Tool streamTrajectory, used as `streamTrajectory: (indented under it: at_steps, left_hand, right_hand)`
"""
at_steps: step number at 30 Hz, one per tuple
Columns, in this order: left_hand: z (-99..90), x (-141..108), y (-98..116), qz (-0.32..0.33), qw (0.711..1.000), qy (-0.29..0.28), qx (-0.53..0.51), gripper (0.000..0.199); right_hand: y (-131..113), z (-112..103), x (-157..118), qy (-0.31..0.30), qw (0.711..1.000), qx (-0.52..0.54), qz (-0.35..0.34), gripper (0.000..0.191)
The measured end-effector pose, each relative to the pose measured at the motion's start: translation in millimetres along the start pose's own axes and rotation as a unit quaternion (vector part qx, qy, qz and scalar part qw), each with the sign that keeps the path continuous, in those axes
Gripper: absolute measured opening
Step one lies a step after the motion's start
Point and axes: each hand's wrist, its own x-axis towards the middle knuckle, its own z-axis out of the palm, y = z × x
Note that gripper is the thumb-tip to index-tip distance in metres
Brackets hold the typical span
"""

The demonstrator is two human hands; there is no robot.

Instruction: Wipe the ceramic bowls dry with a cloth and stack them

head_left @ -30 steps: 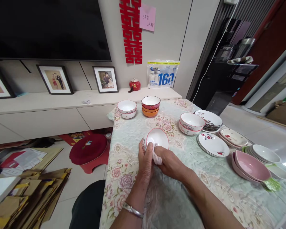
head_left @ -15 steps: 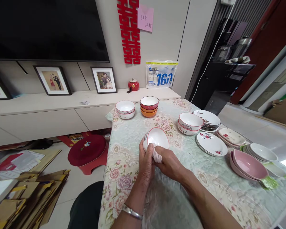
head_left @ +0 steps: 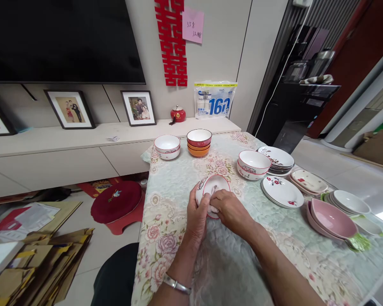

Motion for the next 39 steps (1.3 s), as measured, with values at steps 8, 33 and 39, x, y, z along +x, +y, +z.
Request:
streamTrajectory:
  at_steps: [8,33,39]
  left_hand:
    - [10.7,-6,10,-0.055,0.998,-0.002,-0.040,0.058]
    - [7.6,-13,17,0.091,0.938,-0.160,0.293,0.059]
    - [4.1,-14,10,0.210,0.898,-0.139,0.361,0.073]
  right_hand:
    - [11,0,2,0.169,0.983,-0.054,0.048,0.019]
    - [3,-21,-3,0.313,0.937,-0.016,-0.154,0.042]
    - [19,-15,-4,0.309,0.948,0.040,-0.069,0.044]
